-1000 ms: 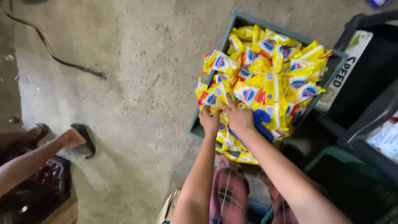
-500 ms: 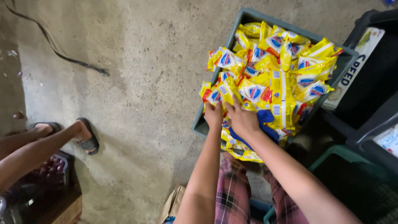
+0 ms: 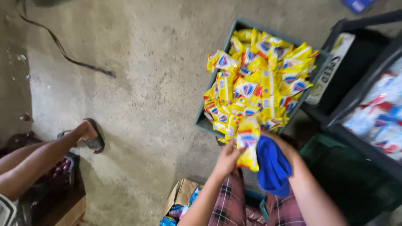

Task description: Wiping snack packets with a cleaning cloth and arranging them neatly on a shelf.

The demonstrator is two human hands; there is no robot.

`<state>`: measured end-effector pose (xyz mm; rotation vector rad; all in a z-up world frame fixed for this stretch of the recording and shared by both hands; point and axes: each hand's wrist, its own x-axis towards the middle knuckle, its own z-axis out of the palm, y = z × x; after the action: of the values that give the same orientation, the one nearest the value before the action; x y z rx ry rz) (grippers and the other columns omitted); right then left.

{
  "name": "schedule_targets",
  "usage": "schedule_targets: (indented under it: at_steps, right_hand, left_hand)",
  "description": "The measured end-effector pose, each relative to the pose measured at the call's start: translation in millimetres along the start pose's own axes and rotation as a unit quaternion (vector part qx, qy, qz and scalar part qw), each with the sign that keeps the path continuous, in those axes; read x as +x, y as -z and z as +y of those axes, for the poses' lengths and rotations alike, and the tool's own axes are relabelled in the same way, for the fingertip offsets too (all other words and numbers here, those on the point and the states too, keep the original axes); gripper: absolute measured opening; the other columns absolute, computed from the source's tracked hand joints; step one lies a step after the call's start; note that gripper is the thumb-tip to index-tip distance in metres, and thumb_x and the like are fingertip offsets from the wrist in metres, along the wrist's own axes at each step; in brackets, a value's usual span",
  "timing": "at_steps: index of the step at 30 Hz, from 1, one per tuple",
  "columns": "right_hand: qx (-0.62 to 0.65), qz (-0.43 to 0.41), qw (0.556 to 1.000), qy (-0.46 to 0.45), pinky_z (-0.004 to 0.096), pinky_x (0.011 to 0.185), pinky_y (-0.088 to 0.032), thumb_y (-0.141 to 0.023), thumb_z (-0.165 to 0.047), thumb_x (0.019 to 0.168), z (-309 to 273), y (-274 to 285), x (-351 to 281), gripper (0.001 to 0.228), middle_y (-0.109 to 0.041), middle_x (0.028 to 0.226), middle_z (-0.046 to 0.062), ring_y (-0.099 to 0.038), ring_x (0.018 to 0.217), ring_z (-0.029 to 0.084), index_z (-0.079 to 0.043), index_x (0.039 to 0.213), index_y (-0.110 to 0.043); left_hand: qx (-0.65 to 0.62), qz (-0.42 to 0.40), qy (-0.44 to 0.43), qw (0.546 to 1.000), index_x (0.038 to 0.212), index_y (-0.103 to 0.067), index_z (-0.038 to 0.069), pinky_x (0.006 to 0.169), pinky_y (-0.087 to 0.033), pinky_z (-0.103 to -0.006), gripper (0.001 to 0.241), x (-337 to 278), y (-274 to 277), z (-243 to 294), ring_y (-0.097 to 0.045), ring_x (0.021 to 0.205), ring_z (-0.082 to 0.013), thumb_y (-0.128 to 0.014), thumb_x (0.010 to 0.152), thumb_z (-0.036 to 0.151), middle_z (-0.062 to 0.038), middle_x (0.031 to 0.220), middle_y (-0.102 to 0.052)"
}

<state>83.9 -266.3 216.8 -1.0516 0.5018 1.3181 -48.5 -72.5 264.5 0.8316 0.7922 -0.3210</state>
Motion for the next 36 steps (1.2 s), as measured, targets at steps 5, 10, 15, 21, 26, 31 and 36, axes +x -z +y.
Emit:
schedule_targets:
  at_steps: [5,10,15,21,26,31,36]
  right_hand:
    - [0.208,-0.075,0.970,-0.099,0.039,0.068,-0.059,-0.065,-0.050,0.103,49,36,-52,0.057,-0.073,0.103,0.016,-0.070,0.081,0.024,-0.002,0.133,-0.068]
    - [0.085,0.070,0.992,-0.067,0.027,0.082,-0.059,-0.065,-0.031,0.092,8,15,-15,0.057,-0.072,0.128,0.002,-0.072,0.103,0.010,-0.014,0.146,-0.055]
    - [0.013,0.029,0.997,-0.076,0.034,0.081,-0.059,-0.064,-0.025,0.094,25,29,4,0.060,-0.070,0.126,0.005,-0.070,0.099,0.015,-0.014,0.150,-0.049]
    - [-0.073,-0.017,0.987,0.142,0.031,0.104,-0.048,-0.065,-0.017,0.096,-27,-30,-67,0.060,-0.063,0.140,0.002,-0.060,0.122,0.011,-0.011,0.153,-0.046]
    - [-0.197,-0.041,0.949,0.245,0.035,0.111,-0.042,-0.064,-0.012,0.096,-87,-91,-195,0.056,-0.061,0.142,0.005,-0.055,0.131,0.016,-0.003,0.149,-0.047]
    - [-0.194,-0.127,0.934,0.273,0.038,0.112,-0.043,-0.063,-0.010,0.097,-148,-174,-306,0.053,-0.065,0.141,0.010,-0.059,0.131,0.021,0.000,0.147,-0.049]
    - [-0.216,-0.035,0.917,0.333,0.037,0.108,-0.044,-0.062,-0.008,0.095,-198,-257,-404,0.055,-0.065,0.138,0.008,-0.060,0.125,0.018,-0.004,0.148,-0.050]
  left_hand:
    - [0.029,-0.055,0.053,0.997,0.131,-0.056,-0.004,0.097,-0.053,-0.0306,0.034,-12,0,-22,-0.066,0.109,-0.0153,-0.064,0.101,0.010,-0.008,0.120,-0.070]
    - [0.388,-0.019,0.046,0.920,0.132,-0.057,0.000,0.088,-0.056,-0.0382,0.051,-3,-14,6,-0.072,0.100,-0.0278,-0.073,0.091,0.026,-0.017,0.108,-0.074]
    - [0.567,-0.045,0.022,0.822,0.141,-0.052,0.008,0.085,-0.055,-0.0489,0.071,5,-21,7,-0.069,0.099,-0.0422,-0.076,0.081,0.037,-0.024,0.104,-0.073]
    - [0.506,-0.023,-0.062,0.860,0.150,-0.038,0.004,0.088,-0.055,-0.0478,0.089,-44,-50,81,-0.068,0.104,-0.0417,-0.076,0.074,0.031,-0.026,0.111,-0.070]
    - [0.442,-0.171,-0.181,0.862,0.155,-0.044,0.003,0.113,-0.043,-0.0441,0.084,-134,-104,199,-0.055,0.136,-0.0362,-0.076,0.084,0.036,-0.022,0.146,-0.058]
    - [0.106,-0.294,-0.172,0.934,0.162,-0.028,0.008,0.127,-0.028,-0.0355,0.100,-209,-171,294,-0.038,0.153,-0.0193,-0.070,0.089,0.062,-0.005,0.163,-0.042]
    - [0.043,-0.298,-0.255,0.919,0.165,-0.038,-0.001,0.115,-0.045,-0.0422,0.082,-290,-261,370,-0.058,0.129,-0.0282,-0.061,0.107,0.052,-0.022,0.143,-0.058]
